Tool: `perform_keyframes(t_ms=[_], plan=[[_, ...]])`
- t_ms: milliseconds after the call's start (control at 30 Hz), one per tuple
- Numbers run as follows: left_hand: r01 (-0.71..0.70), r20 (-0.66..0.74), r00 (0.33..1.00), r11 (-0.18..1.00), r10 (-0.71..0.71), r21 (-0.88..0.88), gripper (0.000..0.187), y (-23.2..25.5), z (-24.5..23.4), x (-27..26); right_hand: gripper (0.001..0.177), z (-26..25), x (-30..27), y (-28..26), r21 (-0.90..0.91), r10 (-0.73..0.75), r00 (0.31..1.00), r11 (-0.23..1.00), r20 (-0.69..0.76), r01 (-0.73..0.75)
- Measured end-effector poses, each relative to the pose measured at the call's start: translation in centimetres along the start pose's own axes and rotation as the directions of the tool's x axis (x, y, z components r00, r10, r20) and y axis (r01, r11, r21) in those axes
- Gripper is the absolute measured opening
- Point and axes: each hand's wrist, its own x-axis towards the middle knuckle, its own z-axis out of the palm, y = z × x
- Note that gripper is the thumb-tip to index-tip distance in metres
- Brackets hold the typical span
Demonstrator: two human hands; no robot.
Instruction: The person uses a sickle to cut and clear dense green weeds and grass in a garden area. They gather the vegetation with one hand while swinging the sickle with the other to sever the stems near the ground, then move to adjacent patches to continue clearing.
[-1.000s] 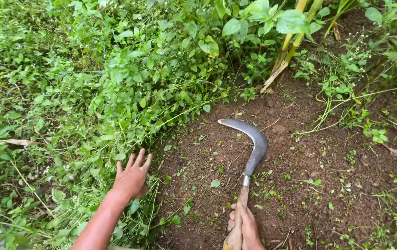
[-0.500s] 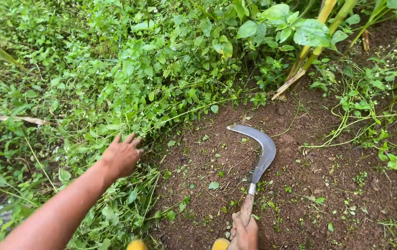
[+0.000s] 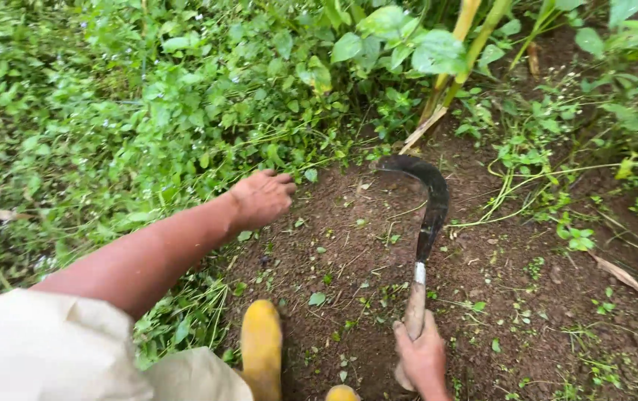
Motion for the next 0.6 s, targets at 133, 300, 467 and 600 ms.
perform_keyframes(t_ms=[133, 300, 467, 600], plan=[[-0.132, 0.072, 0.989, 0.991, 0.131, 0.004, 0.059, 1.0, -1.9, 4.8, 0.035, -6.5, 1.1, -2.8, -0.099, 0.076, 0.985, 0.993, 0.152, -0.062], [-0.23, 0.183, 0.96, 0.969, 0.21, 0.091, 0.055, 2.4, -3.4, 7.7, 0.041, -12.8, 4.5, -1.7, -0.301, -0.019, 0.996, 0.953, 0.089, 0.045], [-0.161, 0.077, 0.982, 0.98, 0.171, -0.121, 0.061, 3.0, -1.0, 9.3, 0.056, -17.3, 5.8, -2.8, -0.543, -0.015, 0.997, 0.838, 0.075, 0.054], [-0.193, 0.014, 0.981, 0.981, 0.193, -0.036, 0.058, 2.5, 3.0, 10.7, 0.054, -18.1, 5.8, -3.8, -0.622, -0.014, 0.998, 0.781, 0.054, 0.044]])
